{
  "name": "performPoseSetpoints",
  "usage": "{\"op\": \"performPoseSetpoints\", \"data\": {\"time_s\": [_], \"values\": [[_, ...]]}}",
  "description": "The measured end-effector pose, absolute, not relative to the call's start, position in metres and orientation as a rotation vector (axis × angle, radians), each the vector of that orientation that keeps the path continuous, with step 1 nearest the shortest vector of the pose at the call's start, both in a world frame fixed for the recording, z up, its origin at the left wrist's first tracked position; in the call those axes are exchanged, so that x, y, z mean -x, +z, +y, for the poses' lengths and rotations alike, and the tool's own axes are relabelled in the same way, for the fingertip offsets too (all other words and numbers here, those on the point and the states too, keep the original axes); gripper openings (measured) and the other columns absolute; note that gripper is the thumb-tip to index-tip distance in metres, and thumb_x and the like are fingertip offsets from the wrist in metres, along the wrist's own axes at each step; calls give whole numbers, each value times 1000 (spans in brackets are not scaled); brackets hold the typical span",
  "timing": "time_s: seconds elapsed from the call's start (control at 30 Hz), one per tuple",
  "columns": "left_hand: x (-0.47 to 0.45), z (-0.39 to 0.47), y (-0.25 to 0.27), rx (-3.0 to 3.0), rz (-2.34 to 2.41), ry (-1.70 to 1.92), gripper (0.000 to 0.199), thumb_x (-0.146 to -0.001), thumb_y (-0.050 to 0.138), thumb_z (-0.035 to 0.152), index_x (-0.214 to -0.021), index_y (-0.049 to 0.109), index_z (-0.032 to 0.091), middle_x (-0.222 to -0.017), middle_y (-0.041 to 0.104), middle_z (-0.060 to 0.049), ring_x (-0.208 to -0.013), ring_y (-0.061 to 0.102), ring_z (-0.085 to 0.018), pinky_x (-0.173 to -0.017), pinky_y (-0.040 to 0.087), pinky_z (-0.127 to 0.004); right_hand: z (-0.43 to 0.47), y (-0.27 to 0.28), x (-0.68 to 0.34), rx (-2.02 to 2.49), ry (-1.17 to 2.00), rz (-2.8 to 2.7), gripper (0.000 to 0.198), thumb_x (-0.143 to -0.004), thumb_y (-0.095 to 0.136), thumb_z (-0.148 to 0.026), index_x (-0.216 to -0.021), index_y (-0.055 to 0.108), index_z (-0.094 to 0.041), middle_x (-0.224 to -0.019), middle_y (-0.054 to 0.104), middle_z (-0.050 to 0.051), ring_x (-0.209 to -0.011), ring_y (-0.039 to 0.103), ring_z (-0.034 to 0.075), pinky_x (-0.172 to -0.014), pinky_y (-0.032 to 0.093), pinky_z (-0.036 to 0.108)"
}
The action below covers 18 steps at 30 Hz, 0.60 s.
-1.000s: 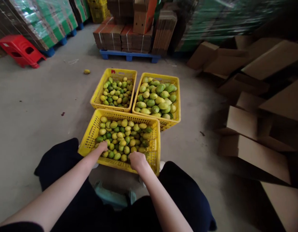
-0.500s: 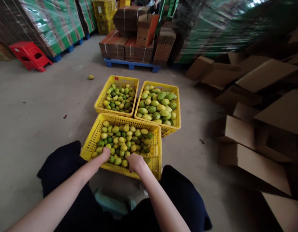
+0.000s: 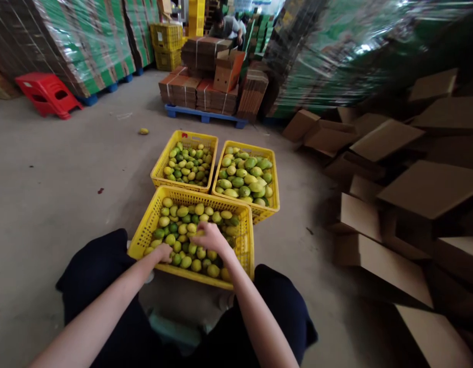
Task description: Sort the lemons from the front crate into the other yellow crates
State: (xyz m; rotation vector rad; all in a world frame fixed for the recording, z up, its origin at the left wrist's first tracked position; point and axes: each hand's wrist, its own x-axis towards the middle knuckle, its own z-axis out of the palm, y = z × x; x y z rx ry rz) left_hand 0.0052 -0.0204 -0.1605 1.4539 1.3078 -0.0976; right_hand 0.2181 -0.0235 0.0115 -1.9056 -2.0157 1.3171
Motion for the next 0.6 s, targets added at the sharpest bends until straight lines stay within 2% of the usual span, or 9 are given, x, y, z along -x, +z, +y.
{"op": "performPoseSetpoints", "data": {"time_s": [0.03,0.1,0.17,0.23,0.33,0.4,0.5,0.6], "values": [[-1,-16,-154,-1383,1334,-28,35,-53,85,36,-59,54,20,-48,45,3,-71,64,-28,-65,47,-33,-21,15,-218,1746,1434,-1759,33,-83,64,-37,-108,68,-16,-103,74,10,-73,72,19,-61,58,27],[5,1,-136,-1235,1367,122,37,-63,79,45,-61,51,21,-46,41,4,-60,59,-22,-53,41,-26,-15,22,-219,1331,1636,-1203,33,-82,62,-43,-101,69,-17,-94,74,7,-61,66,15,-51,55,25],[6,27,-109,-1091,1337,275,39,-73,69,55,-67,50,22,-50,44,3,-51,52,-16,-45,35,-22,-12,29,-222,989,1720,-823,33,-73,69,-45,-91,71,-17,-90,73,5,-59,64,14,-51,54,25],[5,56,-76,-967,1257,407,42,-79,59,61,-71,48,21,-57,53,0,-46,46,-11,-40,31,-20,-11,34,-227,828,1715,-612,30,-68,74,-41,-87,71,-17,-90,74,4,-65,66,14,-57,57,25],[-3,88,-20,-854,1109,575,45,-84,53,62,-76,51,18,-71,62,-5,-45,43,-7,-38,32,-19,-13,36,-236,779,1632,-413,26,-65,79,-32,-86,70,-21,-87,73,0,-77,68,15,-74,60,29],[-12,93,14,-790,991,653,45,-87,52,59,-82,57,15,-77,64,-7,-45,45,-7,-36,31,-17,-15,36,-239,794,1566,-337,27,-61,83,-28,-83,67,-22,-81,70,-3,-79,68,15,-81,61,33],[-32,79,47,-601,815,688,38,-93,51,49,-91,63,13,-78,67,-8,-47,51,-9,-32,28,-15,-17,36,-240,835,1510,-307,31,-58,85,-28,-80,64,-23,-77,68,-5,-75,68,16,-78,61,36],[-51,56,61,-462,811,747,26,-95,52,40,-93,62,16,-72,67,-6,-48,56,-10,-34,32,-13,-17,37,-238,856,1498,-326,33,-57,84,-28,-83,65,-22,-79,69,-2,-74,67,16,-73,61,33]]}}
